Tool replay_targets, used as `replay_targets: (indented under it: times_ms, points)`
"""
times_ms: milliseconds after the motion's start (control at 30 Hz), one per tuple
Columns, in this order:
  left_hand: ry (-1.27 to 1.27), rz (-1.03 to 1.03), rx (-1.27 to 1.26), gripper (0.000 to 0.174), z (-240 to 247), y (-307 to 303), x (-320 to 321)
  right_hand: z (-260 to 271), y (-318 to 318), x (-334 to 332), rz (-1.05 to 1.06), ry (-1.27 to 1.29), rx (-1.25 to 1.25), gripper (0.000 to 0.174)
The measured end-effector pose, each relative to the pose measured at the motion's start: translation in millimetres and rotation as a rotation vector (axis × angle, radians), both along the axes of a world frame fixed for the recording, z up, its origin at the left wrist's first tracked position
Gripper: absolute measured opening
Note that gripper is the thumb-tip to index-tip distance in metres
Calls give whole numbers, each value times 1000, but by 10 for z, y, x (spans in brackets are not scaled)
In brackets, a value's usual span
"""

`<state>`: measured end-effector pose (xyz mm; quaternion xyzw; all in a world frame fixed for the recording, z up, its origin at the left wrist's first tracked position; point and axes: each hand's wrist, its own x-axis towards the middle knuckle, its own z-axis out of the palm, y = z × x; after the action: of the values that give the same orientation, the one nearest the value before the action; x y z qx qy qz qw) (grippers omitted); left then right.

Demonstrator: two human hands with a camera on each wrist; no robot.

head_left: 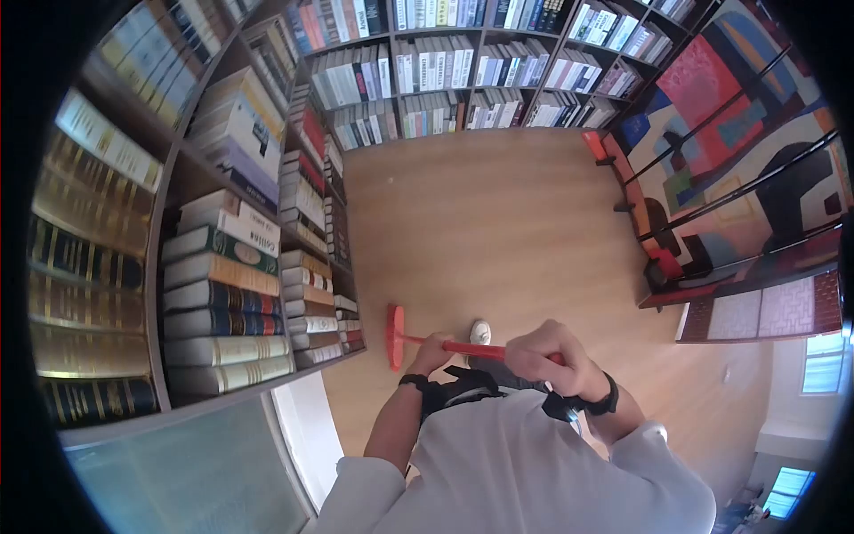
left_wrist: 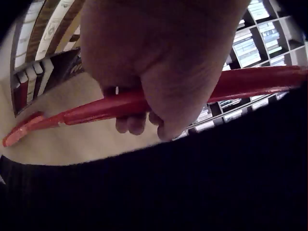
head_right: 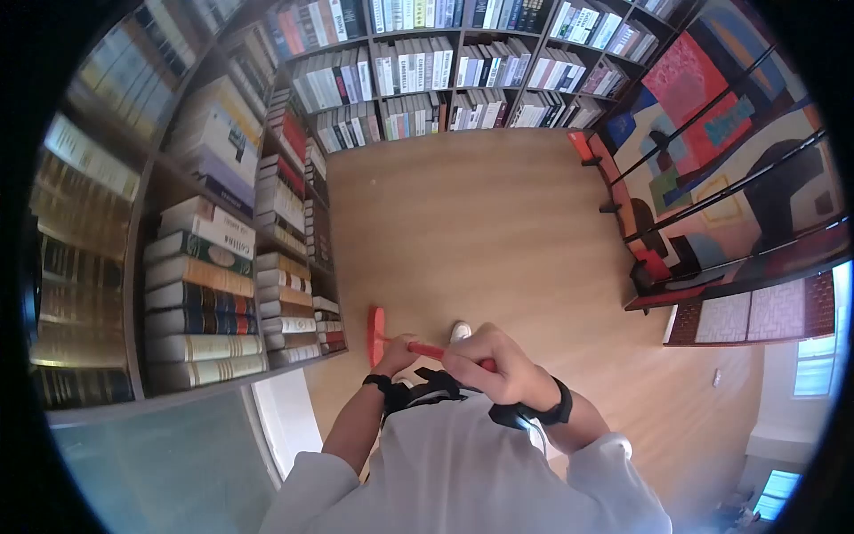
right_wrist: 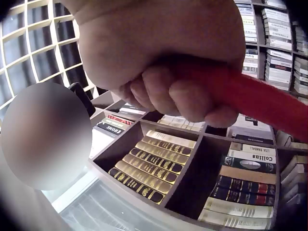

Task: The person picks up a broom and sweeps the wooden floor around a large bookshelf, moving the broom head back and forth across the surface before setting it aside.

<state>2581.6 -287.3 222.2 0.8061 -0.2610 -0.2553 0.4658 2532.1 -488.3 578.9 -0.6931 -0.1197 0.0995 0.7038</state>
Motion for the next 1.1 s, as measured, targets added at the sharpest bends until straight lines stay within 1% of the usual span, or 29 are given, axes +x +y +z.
replay_targets:
  times_ms: [33, 100, 133, 167, 200, 233, 300, 333, 367, 400, 433, 467, 500, 533, 600, 633, 667, 700, 733, 800, 833, 867, 900, 967, 1033, 1067, 1100]
  points:
    - [0, -3, 5, 18, 5, -172, 101, 59, -163, 18, -3, 36, -35, 28]
    - [35, -65, 70, 19, 31, -475, 233, 149, -396, 58, 28, 6, -38, 27]
    - [27, -58, 77, 19, 82, -612, 345, 188, -503, 86, 52, -62, -44, 26]
    - [20, -97, 50, 19, 143, -743, 452, 215, -603, 120, 76, -133, -50, 26]
    - [11, -144, 18, 19, 236, -894, 552, 232, -677, 165, 96, -269, 17, 26]
    - [-5, -148, 17, 19, 338, -1042, 659, 287, -819, 238, 92, -285, 14, 26]
    - [50, -124, -30, 18, 559, -1218, 820, 400, -1060, 357, 247, -377, 31, 27]
    - [33, -130, -30, 18, 687, -1288, 901, 406, -1160, 411, 223, -414, 68, 27]
    - [7, -54, 0, 16, 810, -1326, 946, 389, -1252, 454, 220, -426, 65, 27]
    - [-15, 25, 29, 14, 863, -1332, 974, 346, -1331, 494, 160, -400, 120, 27]
    - [-22, 31, 24, 14, 733, -1297, 1045, 287, -1406, 555, 107, -374, 175, 27]
    - [-128, 78, 98, 12, 460, -1194, 1107, 168, -1436, 619, 66, -365, 168, 29]
    - [-231, 126, 175, 9, 263, -1086, 1128, 8, -1428, 702, 72, -364, 170, 29]
    - [-233, 134, 173, 9, 174, -1010, 1137, -175, -1404, 820, 71, -337, 134, 30]
    - [-414, 426, 314, 5, 31, -889, 1144, -579, -1319, 1049, 72, -306, 97, 31]
    - [-410, 430, 313, 5, -40, -866, 1184, -793, -1261, 1161, 8, -227, 169, 31]
    - [-281, 472, 351, 4, -120, -860, 1209, -894, -1248, 1246, -54, -143, 239, 30]
    - [-152, 516, 383, 5, -159, -895, 1281, -895, -1293, 1341, -44, -139, 232, 30]
    - [-147, 523, 379, 5, -211, -956, 1406, -888, -1351, 1433, -48, -120, 195, 29]
    - [8, 323, 458, 8, -318, -1111, 1615, -850, -1431, 1520, -62, -93, 155, 29]
    - [5, 326, 445, 8, -407, -1233, 1725, -800, -1506, 1609, -108, -76, 223, 28]
    - [-72, 299, 401, 9, -480, -1390, 1859, -723, -1580, 1726, -151, -63, 291, 27]
    - [-141, 272, 362, 9, -514, -1532, 1941, -615, -1643, 1788, -180, -67, 255, 26]
    - [-299, 116, 159, 11, -177, -1793, 2231, -338, -1681, 1912, -200, -67, 213, 25]
    - [-258, 23, -74, 16, -307, -2030, 2565, -67, -1635, 2049, -227, -176, 34, 22]
    - [-248, -73, -80, 18, -208, -2161, 2826, 27, -1598, 2189, -228, -184, 34, 22]
    - [-228, -172, -85, 21, -92, -2267, 3024, 106, -1549, 2303, -202, -250, -59, 21]
